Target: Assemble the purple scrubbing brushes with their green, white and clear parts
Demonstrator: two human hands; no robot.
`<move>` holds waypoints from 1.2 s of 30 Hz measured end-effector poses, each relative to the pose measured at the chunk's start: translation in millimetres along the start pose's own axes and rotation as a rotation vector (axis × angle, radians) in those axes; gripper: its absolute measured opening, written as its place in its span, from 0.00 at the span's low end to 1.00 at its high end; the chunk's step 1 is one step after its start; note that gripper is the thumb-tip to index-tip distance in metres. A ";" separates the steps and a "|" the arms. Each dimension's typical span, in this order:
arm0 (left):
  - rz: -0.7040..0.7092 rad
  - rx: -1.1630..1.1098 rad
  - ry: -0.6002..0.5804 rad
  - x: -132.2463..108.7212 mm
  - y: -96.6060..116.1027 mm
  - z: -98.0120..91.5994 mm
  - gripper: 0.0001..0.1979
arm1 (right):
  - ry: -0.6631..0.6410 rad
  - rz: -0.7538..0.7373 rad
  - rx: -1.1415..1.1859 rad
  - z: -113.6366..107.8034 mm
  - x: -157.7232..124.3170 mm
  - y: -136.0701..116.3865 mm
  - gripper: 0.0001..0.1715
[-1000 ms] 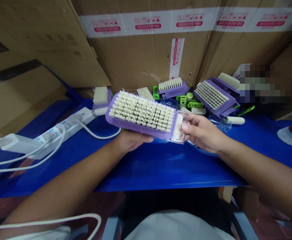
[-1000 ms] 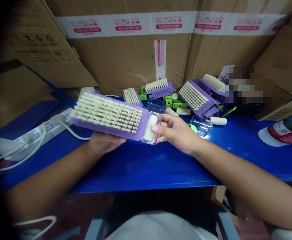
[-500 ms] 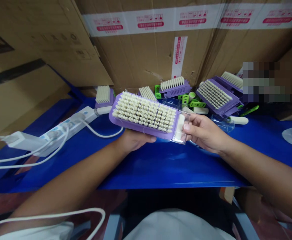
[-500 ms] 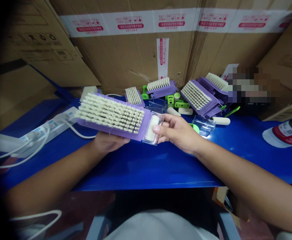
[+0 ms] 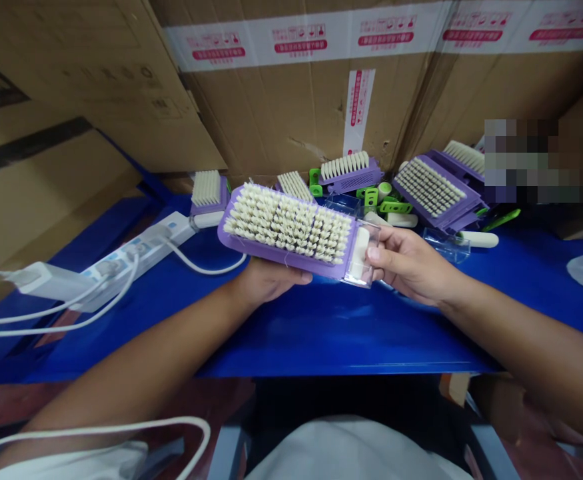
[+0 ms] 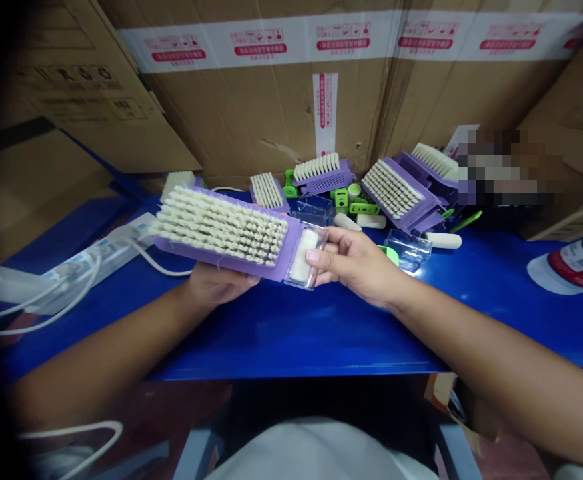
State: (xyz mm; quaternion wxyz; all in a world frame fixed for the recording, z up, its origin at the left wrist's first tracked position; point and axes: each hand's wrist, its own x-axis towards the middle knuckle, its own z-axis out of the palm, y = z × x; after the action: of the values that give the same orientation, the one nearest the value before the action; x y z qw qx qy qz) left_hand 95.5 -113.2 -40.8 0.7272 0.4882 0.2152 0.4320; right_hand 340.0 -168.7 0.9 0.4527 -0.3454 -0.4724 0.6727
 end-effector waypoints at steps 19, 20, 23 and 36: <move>0.005 0.002 0.045 -1.2 1.4 2.0 0.33 | -0.040 -0.015 0.031 -3.0 0.8 3.3 0.27; 0.000 0.004 0.043 -1.3 1.3 2.0 0.33 | -0.038 -0.014 0.033 -3.1 0.8 3.5 0.27; -0.005 0.006 0.031 -1.6 1.8 2.1 0.32 | -0.036 -0.013 0.037 -3.0 0.6 4.1 0.27; -0.028 -0.004 0.044 -2.3 2.3 6.3 0.32 | -0.044 -0.001 0.044 -2.4 0.1 4.3 0.26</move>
State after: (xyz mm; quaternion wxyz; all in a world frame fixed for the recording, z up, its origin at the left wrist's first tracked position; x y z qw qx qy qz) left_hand 98.0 -118.0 -36.3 0.7292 0.4739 0.2370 0.4330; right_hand 340.9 -168.4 -4.0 0.4501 -0.3203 -0.4677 0.6900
